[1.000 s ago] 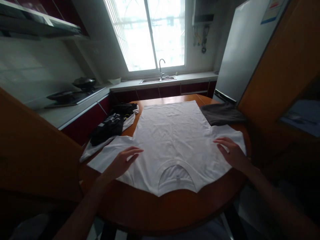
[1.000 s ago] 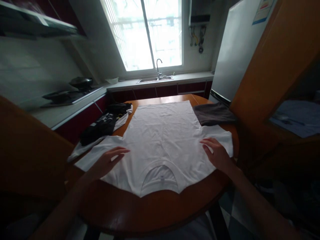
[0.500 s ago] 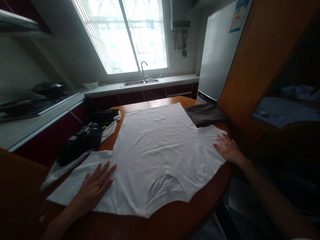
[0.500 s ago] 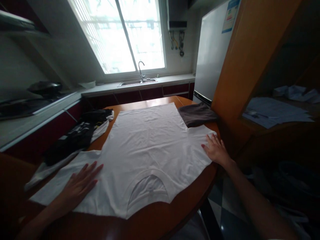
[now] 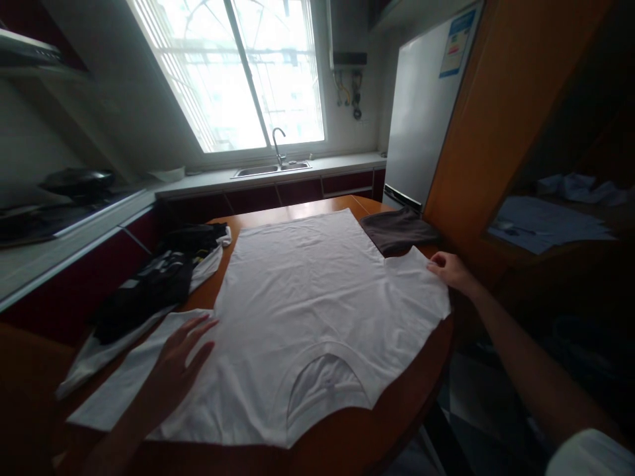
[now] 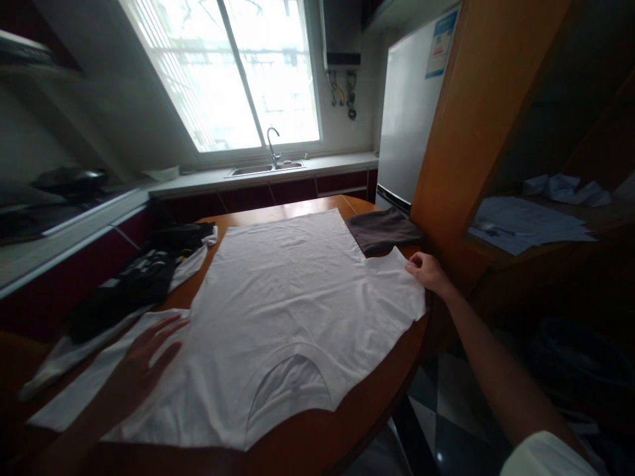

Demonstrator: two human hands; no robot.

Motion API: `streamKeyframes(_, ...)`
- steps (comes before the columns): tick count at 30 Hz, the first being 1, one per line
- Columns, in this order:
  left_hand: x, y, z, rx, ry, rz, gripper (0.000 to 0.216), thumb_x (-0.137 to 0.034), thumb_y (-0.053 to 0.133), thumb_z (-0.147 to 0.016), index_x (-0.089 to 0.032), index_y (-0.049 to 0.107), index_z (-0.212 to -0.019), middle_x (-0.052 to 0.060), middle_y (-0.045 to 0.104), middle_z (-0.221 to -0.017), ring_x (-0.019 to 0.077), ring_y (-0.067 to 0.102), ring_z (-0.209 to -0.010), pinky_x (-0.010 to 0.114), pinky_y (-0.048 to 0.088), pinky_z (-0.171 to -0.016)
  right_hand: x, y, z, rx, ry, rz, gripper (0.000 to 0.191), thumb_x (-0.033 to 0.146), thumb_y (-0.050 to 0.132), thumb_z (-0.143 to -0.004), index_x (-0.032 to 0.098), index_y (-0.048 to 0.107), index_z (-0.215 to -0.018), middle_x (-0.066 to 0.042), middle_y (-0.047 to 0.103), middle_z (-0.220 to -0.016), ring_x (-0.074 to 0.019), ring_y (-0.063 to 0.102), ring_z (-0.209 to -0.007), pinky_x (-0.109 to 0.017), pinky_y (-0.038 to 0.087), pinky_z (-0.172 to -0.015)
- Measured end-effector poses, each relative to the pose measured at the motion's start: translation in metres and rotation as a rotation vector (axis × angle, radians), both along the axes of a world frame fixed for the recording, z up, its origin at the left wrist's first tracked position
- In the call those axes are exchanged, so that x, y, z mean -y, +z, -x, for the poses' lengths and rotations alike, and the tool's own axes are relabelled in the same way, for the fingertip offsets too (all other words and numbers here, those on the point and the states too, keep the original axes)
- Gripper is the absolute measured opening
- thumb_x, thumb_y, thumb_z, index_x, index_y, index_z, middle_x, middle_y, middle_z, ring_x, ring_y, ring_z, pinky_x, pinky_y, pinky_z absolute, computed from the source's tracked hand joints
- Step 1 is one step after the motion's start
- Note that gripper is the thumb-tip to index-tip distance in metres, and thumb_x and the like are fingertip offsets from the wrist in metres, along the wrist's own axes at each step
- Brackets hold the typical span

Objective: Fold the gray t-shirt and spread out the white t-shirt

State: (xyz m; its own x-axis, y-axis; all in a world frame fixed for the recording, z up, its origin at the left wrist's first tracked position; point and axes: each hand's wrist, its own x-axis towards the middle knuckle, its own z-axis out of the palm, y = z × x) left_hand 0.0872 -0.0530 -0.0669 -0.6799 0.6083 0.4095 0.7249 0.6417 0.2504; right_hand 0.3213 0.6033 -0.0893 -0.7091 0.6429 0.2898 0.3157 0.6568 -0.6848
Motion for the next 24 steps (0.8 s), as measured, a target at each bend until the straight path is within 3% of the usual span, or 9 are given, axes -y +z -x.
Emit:
streamKeyframes(5, -0.012, -0.004, -0.006, 0.013, -0.043, 0.013, 0.048, -0.055, 0.041, -0.099, -0.023, 0.061, -0.13, 0.01, 0.055, -0.145, 0.0292, 0.049, -0.138, 0.049, 0.037, -0.118, 0.0, 0.019, -0.006, -0.038, 0.092, 0.047, 0.023, 0.041, 0.065, -0.075, 0.019, 0.061, -0.079, -0.004, 0.065, -0.077, -0.0172, 0.059, -0.069, -0.027, 0.048, -0.061)
streamKeyframes(10, -0.009, -0.001, -0.008, 0.057, -0.026, 0.02, 0.051, -0.06, 0.039, -0.099, -0.025, 0.061, -0.129, 0.008, 0.057, -0.144, 0.0287, 0.05, -0.137, 0.047, 0.037, -0.118, -0.001, 0.038, -0.015, 0.078, 0.25, 0.109, 0.027, 0.027, 0.059, -0.071, 0.018, 0.067, -0.096, -0.008, 0.072, -0.093, -0.0199, 0.065, -0.079, -0.029, 0.053, -0.07)
streamKeyframes(14, -0.009, -0.003, -0.009, 0.075, -0.013, -0.009, 0.057, -0.066, 0.038, -0.098, -0.024, 0.062, -0.127, 0.009, 0.06, -0.141, 0.0291, 0.052, -0.135, 0.047, 0.037, -0.118, 0.003, 0.053, -0.013, 0.093, 0.212, -0.001, 0.032, 0.025, 0.059, -0.072, 0.017, 0.069, -0.101, -0.009, 0.073, -0.1, -0.0207, 0.066, -0.084, -0.03, 0.053, -0.076)
streamKeyframes(19, -0.008, -0.009, -0.006, 0.091, -0.029, 0.013, 0.059, -0.067, 0.038, -0.098, -0.022, 0.066, -0.124, 0.009, 0.059, -0.14, 0.0283, 0.052, -0.134, 0.045, 0.037, -0.118, 0.006, 0.072, -0.009, 0.047, 0.248, -0.084, 0.052, 0.032, 0.058, -0.082, 0.015, 0.062, -0.132, -0.003, 0.069, -0.08, -0.0182, 0.06, -0.067, -0.028, 0.048, -0.063)
streamKeyframes(24, -0.005, -0.011, -0.005, 0.131, -0.032, 0.036, 0.058, -0.069, 0.037, -0.097, -0.025, 0.068, -0.12, 0.008, 0.06, -0.14, 0.0276, 0.053, -0.133, 0.046, 0.038, -0.117, -0.007, 0.066, -0.007, 0.164, 0.133, -0.248, 0.051, 0.031, 0.061, -0.084, 0.018, 0.064, -0.133, -0.007, 0.073, -0.09, -0.0204, 0.064, -0.075, -0.029, 0.048, -0.069)
